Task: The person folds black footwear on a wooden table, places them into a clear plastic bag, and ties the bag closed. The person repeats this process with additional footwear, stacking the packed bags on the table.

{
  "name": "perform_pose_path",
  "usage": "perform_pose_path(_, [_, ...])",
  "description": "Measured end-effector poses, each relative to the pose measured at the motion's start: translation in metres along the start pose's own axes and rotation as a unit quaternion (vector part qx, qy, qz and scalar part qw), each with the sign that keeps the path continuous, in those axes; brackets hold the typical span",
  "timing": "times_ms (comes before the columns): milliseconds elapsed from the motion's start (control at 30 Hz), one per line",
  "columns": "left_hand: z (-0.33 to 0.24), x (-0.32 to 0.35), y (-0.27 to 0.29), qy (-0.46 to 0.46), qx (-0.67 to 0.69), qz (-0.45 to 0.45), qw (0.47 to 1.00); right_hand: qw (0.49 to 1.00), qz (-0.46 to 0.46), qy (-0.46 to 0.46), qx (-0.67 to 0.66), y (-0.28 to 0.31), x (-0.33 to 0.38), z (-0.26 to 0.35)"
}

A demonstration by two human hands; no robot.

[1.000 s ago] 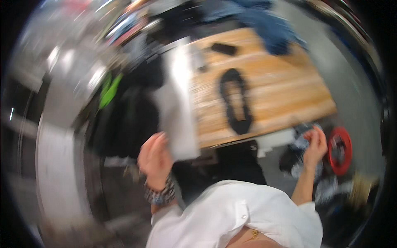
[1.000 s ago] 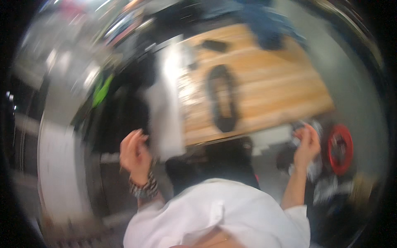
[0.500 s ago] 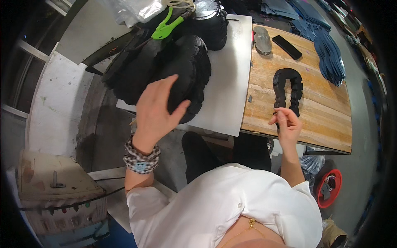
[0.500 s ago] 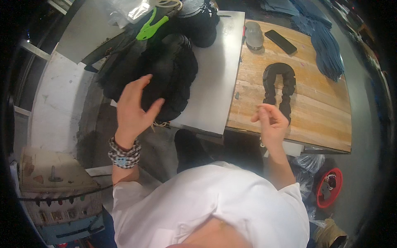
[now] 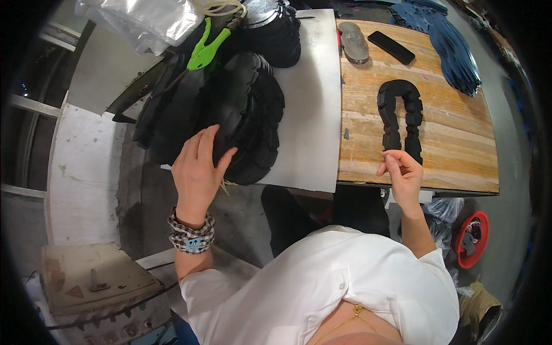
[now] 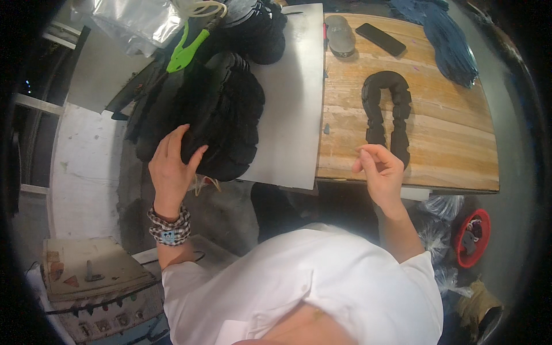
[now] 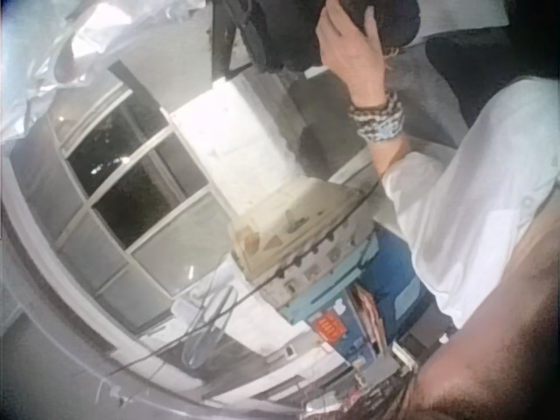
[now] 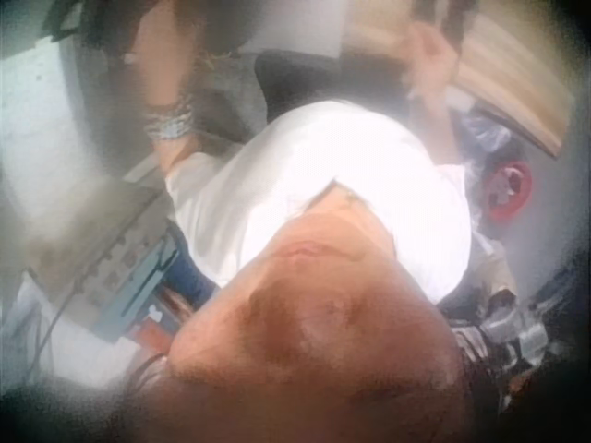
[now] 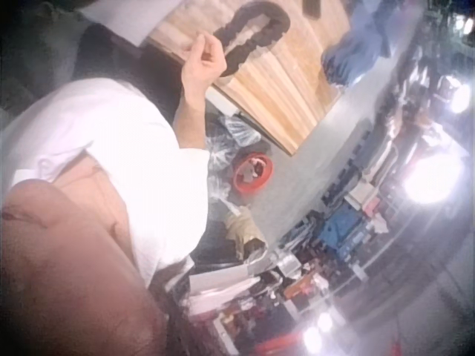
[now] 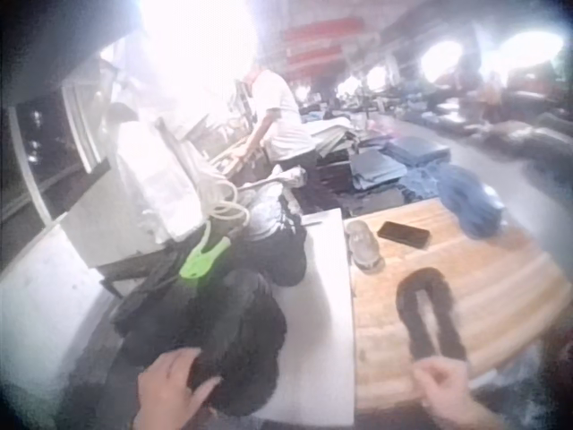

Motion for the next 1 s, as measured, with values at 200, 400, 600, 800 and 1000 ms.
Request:
perform_pose_path(200, [-0.011,-0.002,-0.003,-0.104,-0.128,-0.034,0.986,0.999,0.036,0.030,0.003,-0.021,-0.009,0.005])
perform_pose_path(400, [-0.004,-0.022,-0.001,-0.081,-0.096,0.086,0.988,0.998,0.055,0.013,0.016,-0.030,-0.013,0.010])
perform_pose_path(600, [0.038,-0.076,0.048,0.196,0.286,0.005,0.938,0.935,0.052,0.277,0.215,-0.060,-0.020,0.087])
perform_pose_path(800, [-0.035,-0.057,0.044,0.331,0.673,0.108,0.652,0.791,-0.013,0.536,0.293,-0.104,0.001,0.147])
perform_pose_path(1000, [-0.100,-0.019,0.009,0.251,0.806,0.162,0.511,0.829,0.003,0.521,0.203,-0.071,0.010,0.130])
Point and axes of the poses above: each hand's wrist, its own x-axis away from the middle knuckle, its own y-axis out of the back of the hand, z = x × y, the point moved 7 cm from there along -x, towards the middle knuckle, and after that the axes turned 1 degree about -x, right-handed, at the moved point
